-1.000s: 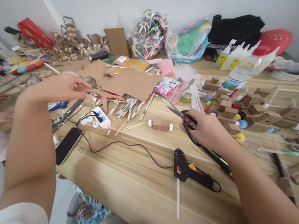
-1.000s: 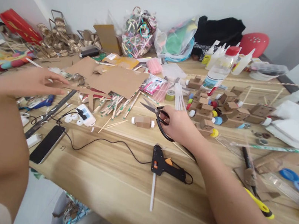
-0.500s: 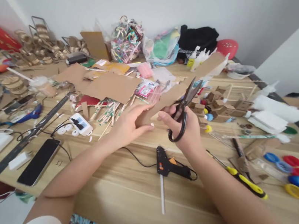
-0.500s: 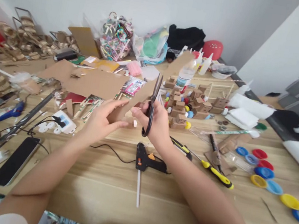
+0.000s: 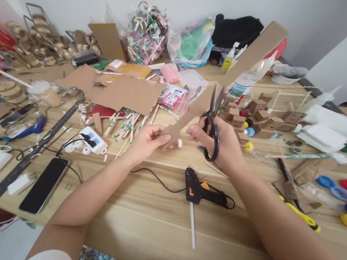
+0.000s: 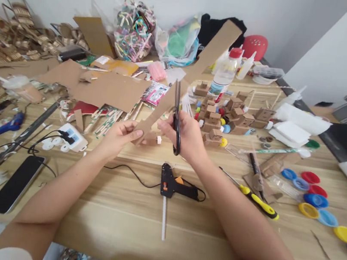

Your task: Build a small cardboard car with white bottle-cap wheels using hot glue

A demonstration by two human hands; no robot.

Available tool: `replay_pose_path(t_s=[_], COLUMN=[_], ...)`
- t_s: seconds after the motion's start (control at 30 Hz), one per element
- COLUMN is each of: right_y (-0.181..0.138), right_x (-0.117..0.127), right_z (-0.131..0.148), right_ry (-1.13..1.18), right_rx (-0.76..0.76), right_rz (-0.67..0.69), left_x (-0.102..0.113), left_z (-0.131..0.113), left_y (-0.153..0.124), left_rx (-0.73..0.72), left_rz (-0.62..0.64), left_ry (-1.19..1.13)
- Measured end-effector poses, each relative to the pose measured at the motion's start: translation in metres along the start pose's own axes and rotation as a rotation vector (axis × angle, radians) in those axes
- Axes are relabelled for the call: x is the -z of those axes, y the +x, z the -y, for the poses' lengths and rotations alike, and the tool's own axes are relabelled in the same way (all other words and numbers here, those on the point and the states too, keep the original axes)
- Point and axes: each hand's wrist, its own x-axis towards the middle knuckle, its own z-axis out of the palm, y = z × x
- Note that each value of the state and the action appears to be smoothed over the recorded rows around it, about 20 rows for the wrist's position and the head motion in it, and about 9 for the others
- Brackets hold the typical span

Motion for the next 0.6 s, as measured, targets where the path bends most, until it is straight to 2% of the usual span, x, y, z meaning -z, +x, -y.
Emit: replay_pose_path(t_s=[0.13, 0.2, 0.33, 0.6], right_y=[-0.001, -0.001, -0.004, -0.008], right_x=[0.02, 0.025, 0.021, 0.008], right_z=[0.009, 0.012, 0.013, 0.011], right_ry=[-0.238, -0.336, -0.542, -0.56], right_rx=[0.067, 0.07, 0.023, 0.066], right_rz=[0.455, 0.572, 0.617, 0.571], left_x=[0.007, 0.009, 0.006, -0.002], left_z=[-0.007, -0.01, -0.013, -0.009], left_y=[0.003, 0.003, 0.001, -0.005], left_rx=[0.013, 0.018, 0.032, 0.028], left_rz=[-0.105, -0.153, -0.144, 0.024], left_ry=[-0.106, -0.151, -0.2, -0.058])
